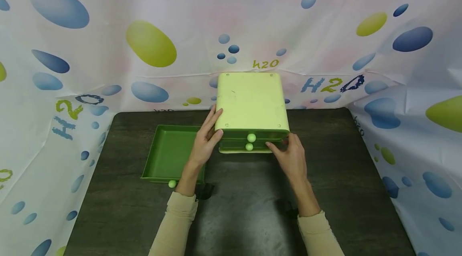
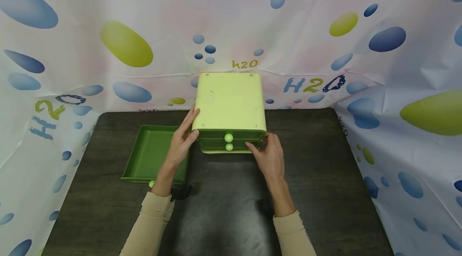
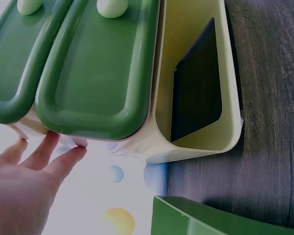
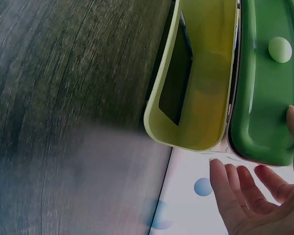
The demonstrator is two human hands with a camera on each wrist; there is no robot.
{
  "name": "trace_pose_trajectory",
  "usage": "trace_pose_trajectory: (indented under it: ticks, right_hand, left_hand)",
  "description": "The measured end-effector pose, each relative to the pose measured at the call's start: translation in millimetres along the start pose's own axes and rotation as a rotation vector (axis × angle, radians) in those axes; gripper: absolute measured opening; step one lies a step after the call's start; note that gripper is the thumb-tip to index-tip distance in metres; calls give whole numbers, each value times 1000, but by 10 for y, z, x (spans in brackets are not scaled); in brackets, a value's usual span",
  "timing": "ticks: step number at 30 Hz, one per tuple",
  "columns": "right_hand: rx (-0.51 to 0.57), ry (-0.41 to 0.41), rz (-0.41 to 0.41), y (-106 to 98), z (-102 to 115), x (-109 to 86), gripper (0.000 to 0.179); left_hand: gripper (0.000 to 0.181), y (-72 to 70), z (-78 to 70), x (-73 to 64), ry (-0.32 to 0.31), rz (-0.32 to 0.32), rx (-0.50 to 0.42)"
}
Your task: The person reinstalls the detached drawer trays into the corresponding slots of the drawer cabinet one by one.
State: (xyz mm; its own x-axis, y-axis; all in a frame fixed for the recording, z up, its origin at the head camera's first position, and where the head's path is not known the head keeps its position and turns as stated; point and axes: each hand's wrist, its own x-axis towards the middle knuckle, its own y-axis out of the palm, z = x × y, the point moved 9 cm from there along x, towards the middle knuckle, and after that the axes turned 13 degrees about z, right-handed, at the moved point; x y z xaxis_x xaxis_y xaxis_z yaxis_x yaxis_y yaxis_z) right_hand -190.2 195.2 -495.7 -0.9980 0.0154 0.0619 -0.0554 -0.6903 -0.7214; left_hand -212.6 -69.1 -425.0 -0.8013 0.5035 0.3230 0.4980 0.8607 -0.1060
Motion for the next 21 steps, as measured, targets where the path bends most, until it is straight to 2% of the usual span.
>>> trace_pose_trajectory:
  ticks: [6, 14, 17, 21]
  right_hand:
    - [16, -11, 38, -48, -51, 20, 57]
    - [41, -19, 126, -116, -140, -9, 54]
    - [87, 8, 111, -144, -220, -36, 43]
    - [185, 66, 46, -212, -333, -84, 30]
  left_hand:
    - [72, -72, 72, -77, -96, -38, 10]
    - [67, -287, 12, -308, -105, -91, 91]
    - [65, -374, -5, -404, -121, -107, 131]
    - [63, -493, -13, -556, -150, -139, 165]
